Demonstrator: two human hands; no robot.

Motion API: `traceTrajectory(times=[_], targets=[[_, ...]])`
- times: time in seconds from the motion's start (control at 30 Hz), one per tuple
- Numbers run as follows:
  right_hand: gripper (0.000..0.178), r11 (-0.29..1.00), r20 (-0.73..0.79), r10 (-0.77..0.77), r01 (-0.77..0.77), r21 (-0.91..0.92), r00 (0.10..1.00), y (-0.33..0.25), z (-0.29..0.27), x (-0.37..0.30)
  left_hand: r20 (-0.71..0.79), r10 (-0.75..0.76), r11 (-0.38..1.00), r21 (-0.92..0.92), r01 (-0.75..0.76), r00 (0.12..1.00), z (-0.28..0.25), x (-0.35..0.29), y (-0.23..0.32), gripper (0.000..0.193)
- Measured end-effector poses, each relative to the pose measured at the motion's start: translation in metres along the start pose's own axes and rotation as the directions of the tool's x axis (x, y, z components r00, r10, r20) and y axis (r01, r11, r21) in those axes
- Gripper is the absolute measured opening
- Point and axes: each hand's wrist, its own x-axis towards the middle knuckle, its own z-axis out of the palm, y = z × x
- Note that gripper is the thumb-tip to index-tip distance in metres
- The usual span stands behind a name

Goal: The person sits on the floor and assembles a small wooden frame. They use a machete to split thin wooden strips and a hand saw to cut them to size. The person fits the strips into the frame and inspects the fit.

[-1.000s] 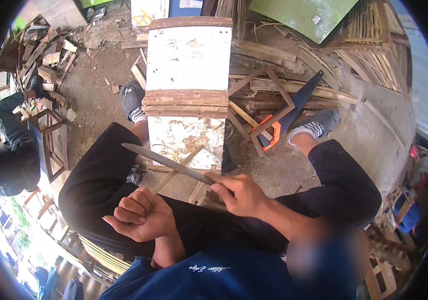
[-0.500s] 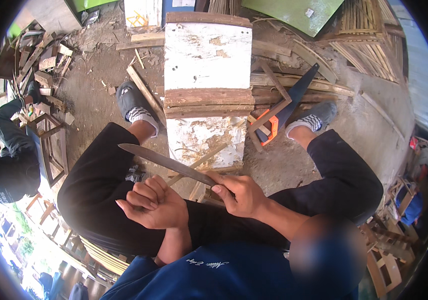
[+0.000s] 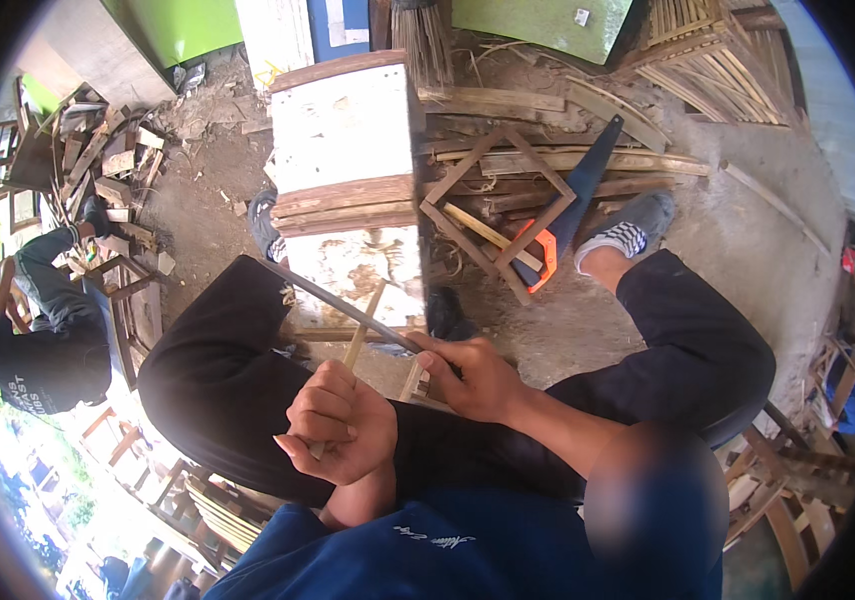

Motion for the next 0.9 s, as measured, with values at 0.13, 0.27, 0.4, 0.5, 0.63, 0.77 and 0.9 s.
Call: traceTrajectory(times=[0.13,0.27,0.4,0.5,0.63,0.77,0.9], targets=[[0.034,0.992,0.034,-0.124,0.125,-0.021,0.992,-0.005,0.000,0.003,-0.039,-0.007,0.998,-0.066,0.004,0.999,-0.005,0.000,-0.005,0.065],[0.034,0.998,0.060,-0.015,0.019,-0.056,0.998,-0.007,-0.004,0.009,-0.019,0.012,0.999,-0.048,-0.013,1.000,-0.005,0.001,-0.007,0.065],[0.035,0.987,0.075,-0.159,0.159,0.007,0.984,-0.005,-0.002,0.011,-0.020,0.023,0.998,-0.053,-0.024,1.000,-0.002,0.001,-0.009,0.065],[0.036,0.995,0.010,0.021,-0.020,-0.095,1.000,-0.001,-0.003,0.016,0.008,0.008,0.997,-0.080,-0.008,1.000,-0.003,0.007,-0.008,0.065],[0.037,0.990,0.076,-0.079,0.087,-0.111,0.994,0.003,-0.008,0.019,0.070,0.014,0.997,-0.080,-0.008,0.997,-0.004,0.014,-0.009,0.065],[0.037,0.997,0.052,-0.010,0.013,-0.072,0.999,-0.001,-0.009,0.022,0.093,0.001,0.997,-0.082,0.007,0.996,-0.008,0.019,-0.006,0.064],[0.033,0.975,0.080,-0.216,0.219,-0.039,0.973,-0.008,-0.005,0.023,0.101,-0.011,0.995,-0.100,0.021,0.995,-0.012,0.022,-0.005,0.065]])
